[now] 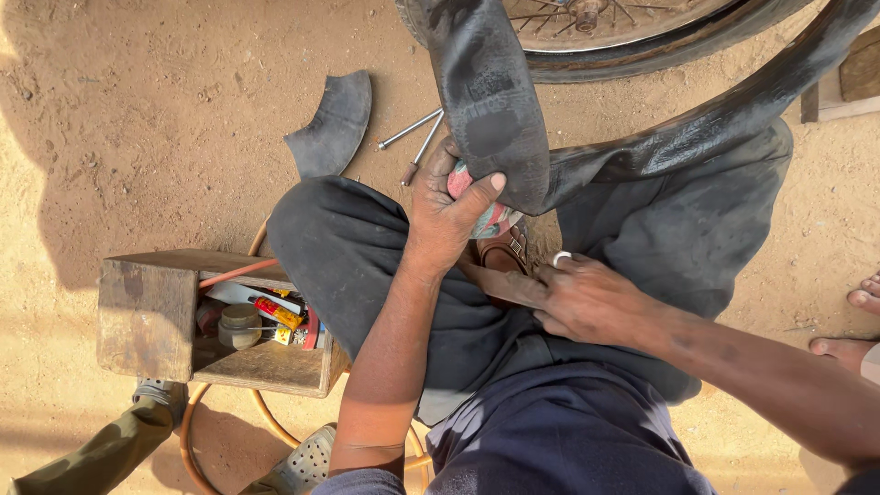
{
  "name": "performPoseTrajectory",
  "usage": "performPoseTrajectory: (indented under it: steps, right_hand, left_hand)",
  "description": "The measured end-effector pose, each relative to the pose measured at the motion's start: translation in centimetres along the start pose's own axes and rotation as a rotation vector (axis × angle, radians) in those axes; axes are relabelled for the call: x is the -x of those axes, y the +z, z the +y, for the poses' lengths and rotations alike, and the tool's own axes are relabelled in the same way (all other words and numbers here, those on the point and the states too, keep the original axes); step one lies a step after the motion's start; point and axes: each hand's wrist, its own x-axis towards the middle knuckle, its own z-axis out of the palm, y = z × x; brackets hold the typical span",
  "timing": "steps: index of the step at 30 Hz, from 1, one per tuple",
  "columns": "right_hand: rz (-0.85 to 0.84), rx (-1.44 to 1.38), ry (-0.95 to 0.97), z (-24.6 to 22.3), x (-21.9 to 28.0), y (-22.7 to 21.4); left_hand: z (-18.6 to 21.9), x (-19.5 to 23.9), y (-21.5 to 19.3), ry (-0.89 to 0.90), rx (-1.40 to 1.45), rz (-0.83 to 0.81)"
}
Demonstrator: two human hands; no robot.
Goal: The person sits on the ground and inspects a bicycle tire tube, then wipes it with a cloth. They use a wooden sanding block to smooth the surface of the tube in preparation for a repair.
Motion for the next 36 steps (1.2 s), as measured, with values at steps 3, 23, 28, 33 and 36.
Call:
performPoseTrajectory:
  steps: [3, 23, 28, 33, 36]
  right_hand:
    - [-0.327, -0.033, 0.269, 1.1, 3.9, -3.2]
    - [0.972, 0.367, 0.135, 0.0, -5.4, -9.3]
    - [1.201, 0.336, 0.222, 7.2, -8.1, -14.4]
    - [1.205, 0.29, 0.192, 5.5, -6.4, -11.6]
    - [1.036, 0.349, 0.113, 1.1, -5.6, -8.5]
  left_hand:
    - [0.2, -0.1, -0.3, -0.015, 0.001, 0.029]
    - [0.6, -0.5, 0.2, 0.247, -0.462, -0.048]
    - [0.6, -0.8, 0.5, 0.197, -0.411, -0.056]
    - [0.5, -0.4, 0.1, 0.158, -0.395, 0.0]
    - [0.8, -0.6, -0.2, 0.234, -0.466, -0.053]
